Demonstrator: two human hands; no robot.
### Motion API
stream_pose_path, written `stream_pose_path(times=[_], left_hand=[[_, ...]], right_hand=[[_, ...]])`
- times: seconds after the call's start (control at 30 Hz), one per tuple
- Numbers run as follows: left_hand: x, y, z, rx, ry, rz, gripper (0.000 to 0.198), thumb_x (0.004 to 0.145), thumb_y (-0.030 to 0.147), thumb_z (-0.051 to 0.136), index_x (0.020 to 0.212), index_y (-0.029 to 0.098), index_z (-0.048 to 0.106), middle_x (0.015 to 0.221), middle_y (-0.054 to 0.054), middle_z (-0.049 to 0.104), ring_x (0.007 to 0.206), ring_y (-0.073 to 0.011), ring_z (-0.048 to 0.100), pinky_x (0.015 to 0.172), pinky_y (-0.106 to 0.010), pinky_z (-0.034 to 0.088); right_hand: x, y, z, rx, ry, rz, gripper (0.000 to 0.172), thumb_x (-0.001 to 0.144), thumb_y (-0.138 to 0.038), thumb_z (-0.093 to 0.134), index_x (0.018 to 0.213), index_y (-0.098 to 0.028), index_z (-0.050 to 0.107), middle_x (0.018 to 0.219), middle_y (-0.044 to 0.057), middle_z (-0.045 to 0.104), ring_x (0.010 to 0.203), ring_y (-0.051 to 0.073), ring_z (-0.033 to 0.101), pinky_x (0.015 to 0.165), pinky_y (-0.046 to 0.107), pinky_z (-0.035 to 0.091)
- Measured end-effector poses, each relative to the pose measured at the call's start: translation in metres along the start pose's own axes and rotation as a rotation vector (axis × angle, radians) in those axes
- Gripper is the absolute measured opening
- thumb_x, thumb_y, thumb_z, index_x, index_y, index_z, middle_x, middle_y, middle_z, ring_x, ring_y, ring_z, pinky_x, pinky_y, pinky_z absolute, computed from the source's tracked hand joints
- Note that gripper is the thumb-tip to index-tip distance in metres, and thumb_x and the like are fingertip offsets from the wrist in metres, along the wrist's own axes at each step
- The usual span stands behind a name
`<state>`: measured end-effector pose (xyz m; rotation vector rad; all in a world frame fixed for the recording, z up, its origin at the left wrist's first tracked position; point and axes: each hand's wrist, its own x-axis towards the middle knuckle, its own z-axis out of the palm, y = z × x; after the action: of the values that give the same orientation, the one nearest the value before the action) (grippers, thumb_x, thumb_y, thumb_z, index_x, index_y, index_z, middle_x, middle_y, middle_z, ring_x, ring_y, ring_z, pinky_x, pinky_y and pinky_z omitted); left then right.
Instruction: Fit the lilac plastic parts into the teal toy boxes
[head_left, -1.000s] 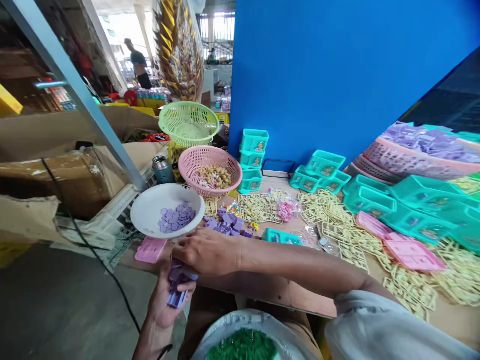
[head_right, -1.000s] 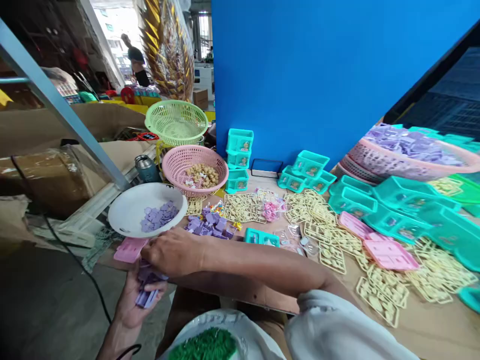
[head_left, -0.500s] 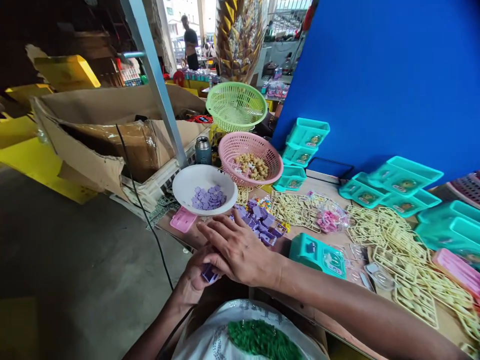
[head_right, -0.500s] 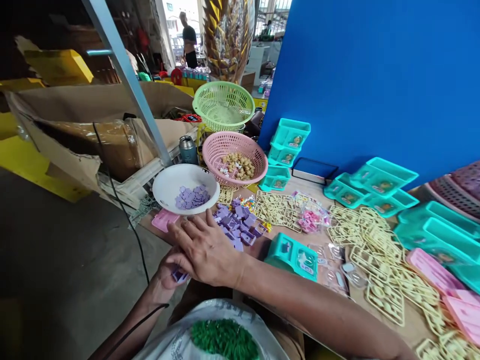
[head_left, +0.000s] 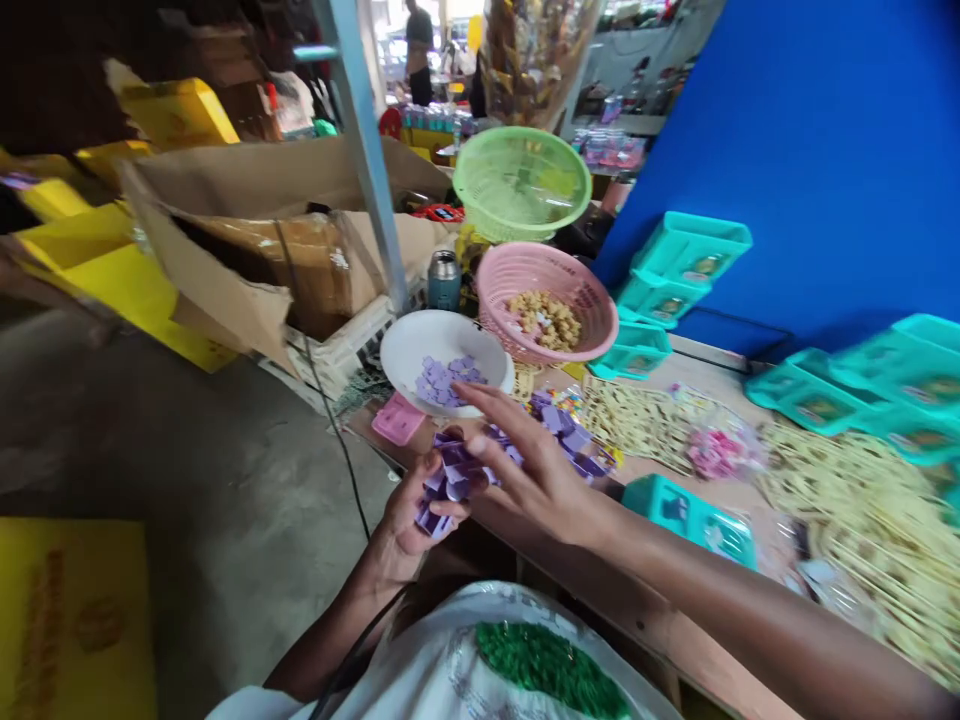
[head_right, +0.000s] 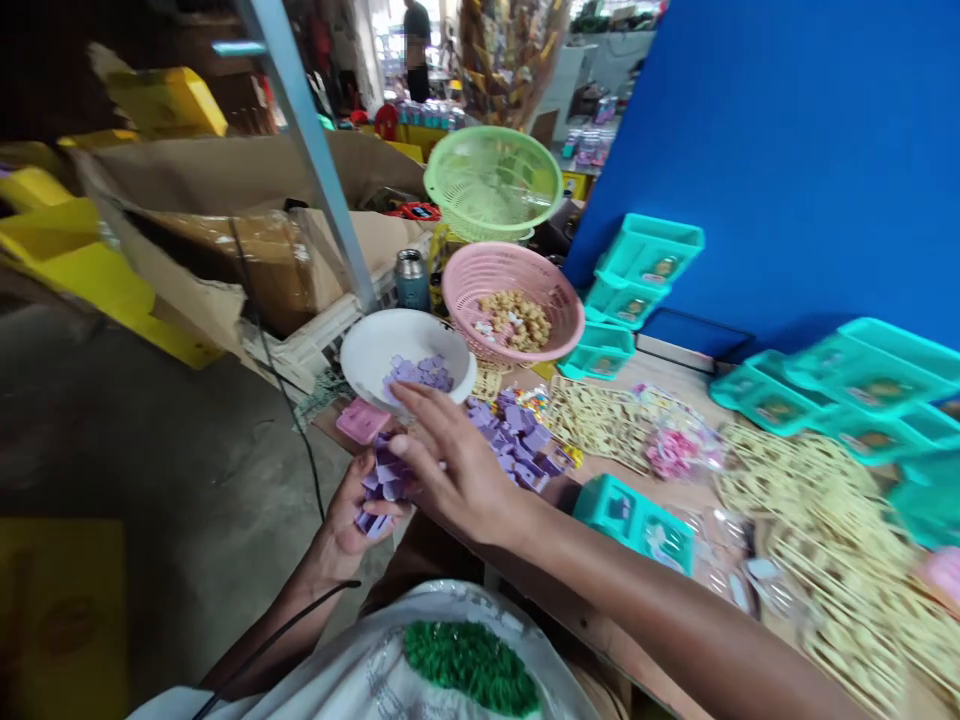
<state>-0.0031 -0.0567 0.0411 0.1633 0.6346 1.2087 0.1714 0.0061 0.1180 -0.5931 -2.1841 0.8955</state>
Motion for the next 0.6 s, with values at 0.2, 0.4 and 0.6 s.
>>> stream_pose_path(times=[0.2,0.4,0.6], left_hand=[[-0.043,0.037,0.009,-0.179,-0.218,0.186,0.044,0.07,0.037,0.097,0.105,0.021,0.075,0.097,-0.008,0.072,0.076,-0.0117,0.068,0.039,-0.002,0.032],[-0.072,0.073,0.001,-0.406,0.067,0.457,0.013,0.099,0.03,0.069,0.105,0.019,0.073,0.104,-0.01,0.075,0.086,-0.0144,0.076,0.046,-0.006,0.046],[-0.113,0.198,-0.022,-0.304,0.451,0.998,0.029,0.112,0.032,0.045,0.106,0.015,0.067,0.092,-0.007,0.07,0.08,-0.0106,0.071,0.045,-0.006,0.042]], right_hand=[[-0.025,0.018,-0.02,-0.088,0.138,-0.12,0.049,0.107,-0.046,0.055,0.156,-0.047,0.052,0.153,0.001,0.064,0.14,0.03,0.064,0.109,0.044,0.063],[-0.034,0.02,-0.02,-0.145,0.099,-0.299,0.045,0.106,-0.046,0.054,0.15,-0.039,0.063,0.139,0.006,0.074,0.127,0.033,0.072,0.1,0.046,0.068],[-0.061,0.005,-0.042,-0.284,0.025,-0.288,0.044,0.105,-0.034,0.054,0.147,-0.038,0.065,0.141,0.002,0.074,0.131,0.032,0.071,0.098,0.044,0.069]])
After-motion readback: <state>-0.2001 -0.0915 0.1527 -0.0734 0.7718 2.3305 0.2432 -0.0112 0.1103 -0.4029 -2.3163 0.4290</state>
